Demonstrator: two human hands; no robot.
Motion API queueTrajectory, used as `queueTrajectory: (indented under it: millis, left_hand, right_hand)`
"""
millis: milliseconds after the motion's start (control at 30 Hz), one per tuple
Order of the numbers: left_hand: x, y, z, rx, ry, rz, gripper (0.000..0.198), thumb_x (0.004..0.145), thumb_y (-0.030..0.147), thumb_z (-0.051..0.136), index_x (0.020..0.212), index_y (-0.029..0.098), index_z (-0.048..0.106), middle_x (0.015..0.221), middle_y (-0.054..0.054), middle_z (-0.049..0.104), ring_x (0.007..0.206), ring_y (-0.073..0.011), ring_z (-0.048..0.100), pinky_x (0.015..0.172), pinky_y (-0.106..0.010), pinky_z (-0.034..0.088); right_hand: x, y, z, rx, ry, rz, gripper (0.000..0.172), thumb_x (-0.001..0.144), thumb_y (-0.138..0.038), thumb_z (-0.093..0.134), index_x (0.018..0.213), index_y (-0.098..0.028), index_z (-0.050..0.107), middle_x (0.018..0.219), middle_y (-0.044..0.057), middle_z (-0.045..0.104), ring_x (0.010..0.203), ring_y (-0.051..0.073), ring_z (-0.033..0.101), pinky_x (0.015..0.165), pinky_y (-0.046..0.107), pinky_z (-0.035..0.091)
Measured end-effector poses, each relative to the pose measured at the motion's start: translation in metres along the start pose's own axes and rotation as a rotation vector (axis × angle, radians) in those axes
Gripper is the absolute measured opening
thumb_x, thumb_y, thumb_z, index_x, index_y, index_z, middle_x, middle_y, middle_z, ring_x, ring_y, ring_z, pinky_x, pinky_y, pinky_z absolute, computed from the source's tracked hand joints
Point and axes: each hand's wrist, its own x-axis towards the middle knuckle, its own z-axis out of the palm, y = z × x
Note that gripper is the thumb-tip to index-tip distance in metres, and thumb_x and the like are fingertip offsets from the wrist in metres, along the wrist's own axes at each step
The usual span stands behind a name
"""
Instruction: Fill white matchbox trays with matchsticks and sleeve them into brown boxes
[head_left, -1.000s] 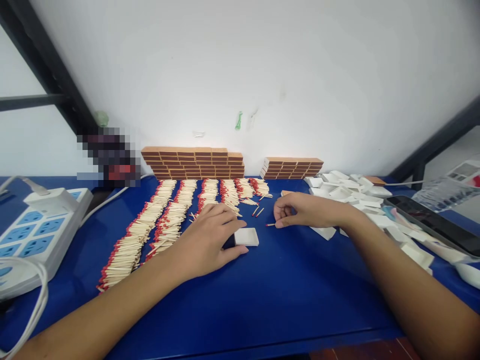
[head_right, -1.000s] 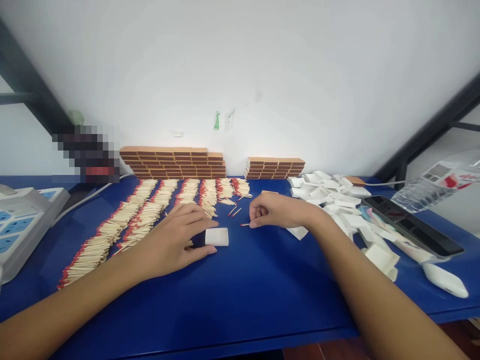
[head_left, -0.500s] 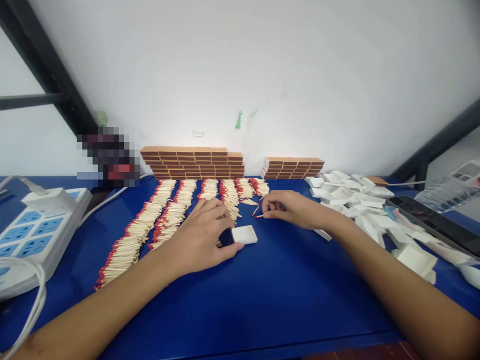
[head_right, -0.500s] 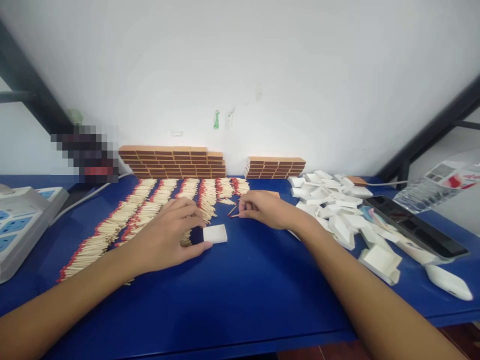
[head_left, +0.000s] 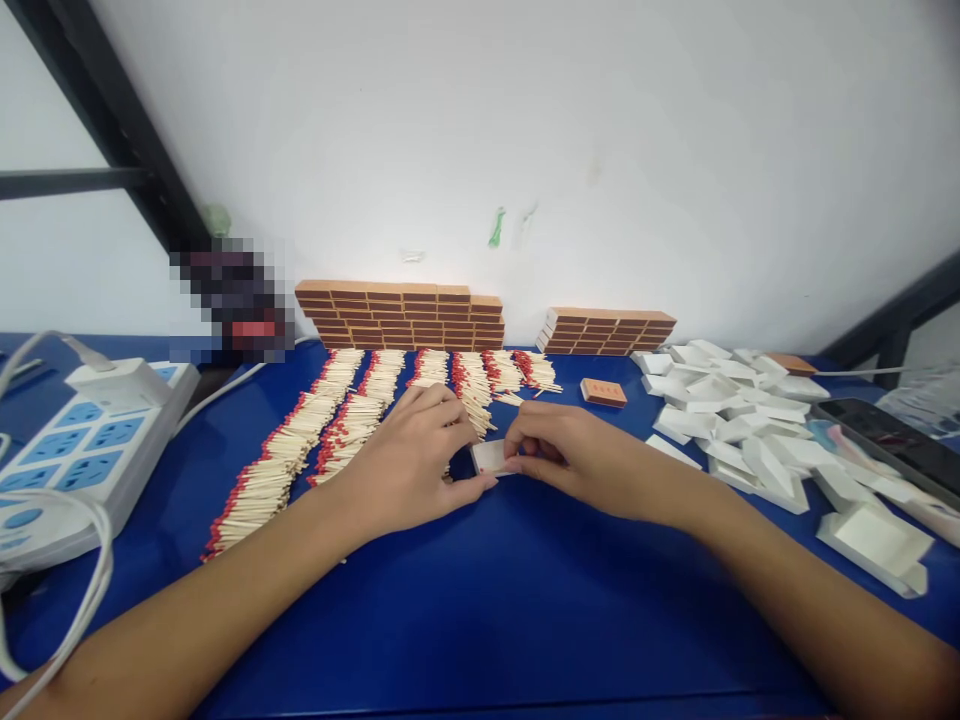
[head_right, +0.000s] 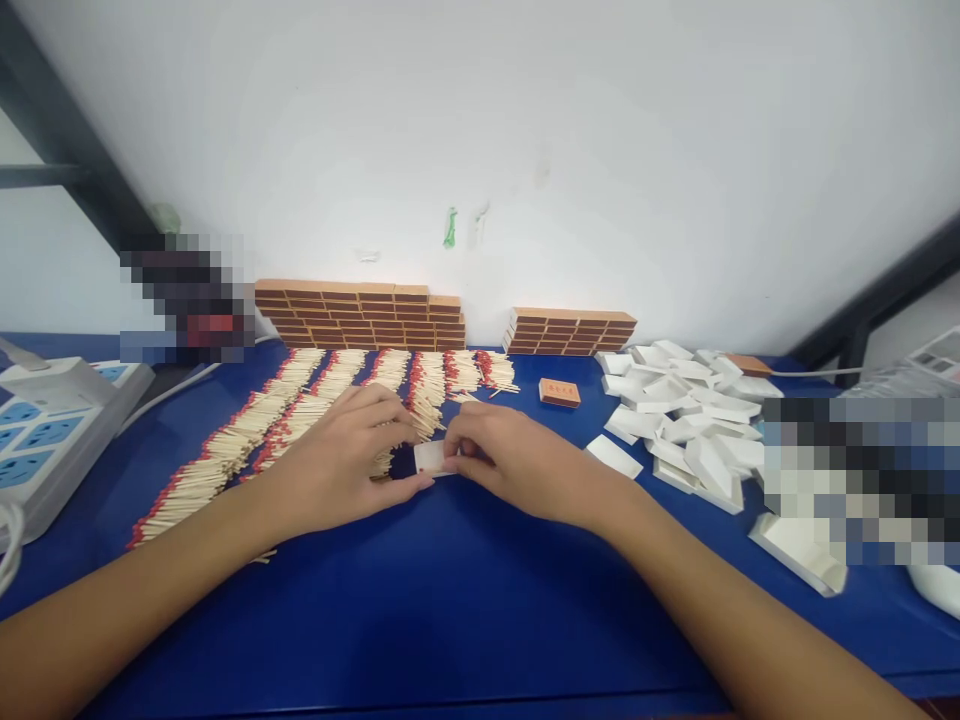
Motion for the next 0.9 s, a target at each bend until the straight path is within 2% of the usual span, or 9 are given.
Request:
queueTrajectory:
  millis: [100, 200, 333, 467, 600, 767, 900]
  left_hand:
    - [0.000, 0.000, 0.001, 0.006, -0.001, 0.001, 0.028, 0.093, 0.046, 0.076, 0.100, 0.019, 0.072, 0.099, -0.005, 0.069, 0.105, -0.0257, 0.058, 0.097, -0.045, 0.047]
    - [0.000, 0.000, 0.001, -0.005, 0.003, 0.010, 0.028, 0.092, 0.045, 0.076, 0.102, 0.019, 0.072, 0.099, -0.005, 0.069, 0.105, -0.0254, 0.058, 0.096, -0.043, 0.047]
    - [-0.001, 0.000, 0.001, -0.006, 0.001, 0.010, 0.029, 0.092, 0.046, 0.077, 0.102, 0.019, 0.072, 0.099, -0.005, 0.069, 0.106, -0.0252, 0.059, 0.098, -0.044, 0.047]
    - [-0.002, 0.000, 0.002, -0.003, 0.005, 0.004, 0.028, 0.092, 0.046, 0.076, 0.102, 0.020, 0.073, 0.101, -0.005, 0.070, 0.107, -0.0258, 0.059, 0.098, -0.044, 0.047]
    - [-0.002, -0.001, 0.003, -0.002, 0.010, 0.009, 0.029, 0.093, 0.045, 0.076, 0.105, 0.020, 0.072, 0.103, -0.006, 0.070, 0.109, -0.0266, 0.059, 0.099, -0.045, 0.047]
    - [-0.002, 0.000, 0.001, -0.004, 0.015, 0.020, 0.029, 0.093, 0.046, 0.076, 0.105, 0.019, 0.073, 0.103, -0.006, 0.071, 0.109, -0.0271, 0.059, 0.097, -0.045, 0.047]
    - [-0.003, 0.001, 0.002, 0.007, 0.025, 0.033, 0.029, 0.093, 0.046, 0.076, 0.102, 0.019, 0.073, 0.101, -0.007, 0.071, 0.105, -0.0270, 0.059, 0.094, -0.044, 0.048]
  right_hand:
    - [0.001, 0.014, -0.006, -0.048, 0.095, 0.039, 0.019, 0.103, -0.035, 0.059, 0.094, -0.023, 0.070, 0.083, 0.003, 0.066, 0.074, 0.017, 0.057, 0.068, 0.031, 0.040]
    - [0.005, 0.038, -0.011, -0.137, 0.180, 0.098, 0.014, 0.100, -0.035, 0.063, 0.101, -0.024, 0.072, 0.091, 0.004, 0.067, 0.078, 0.019, 0.058, 0.070, 0.031, 0.040]
    - [0.009, 0.058, -0.010, -0.186, 0.087, 0.124, 0.017, 0.100, -0.035, 0.062, 0.092, -0.023, 0.070, 0.084, 0.003, 0.063, 0.078, 0.019, 0.057, 0.070, 0.031, 0.038]
    - [0.010, 0.057, -0.009, -0.180, 0.042, 0.158, 0.027, 0.103, -0.042, 0.056, 0.086, -0.023, 0.065, 0.078, 0.002, 0.062, 0.074, 0.019, 0.056, 0.069, 0.031, 0.038]
    - [0.008, 0.063, -0.012, -0.197, 0.089, 0.193, 0.028, 0.102, -0.044, 0.053, 0.088, -0.022, 0.064, 0.084, 0.004, 0.065, 0.076, 0.021, 0.057, 0.069, 0.032, 0.038]
    - [0.005, 0.088, -0.024, -0.255, 0.167, 0.256, 0.022, 0.098, -0.038, 0.055, 0.090, -0.021, 0.066, 0.088, 0.007, 0.065, 0.078, 0.022, 0.058, 0.070, 0.033, 0.041]
    - [0.006, 0.099, -0.027, -0.250, 0.163, 0.205, 0.024, 0.099, -0.039, 0.056, 0.089, -0.021, 0.068, 0.089, 0.007, 0.064, 0.079, 0.022, 0.058, 0.072, 0.033, 0.042]
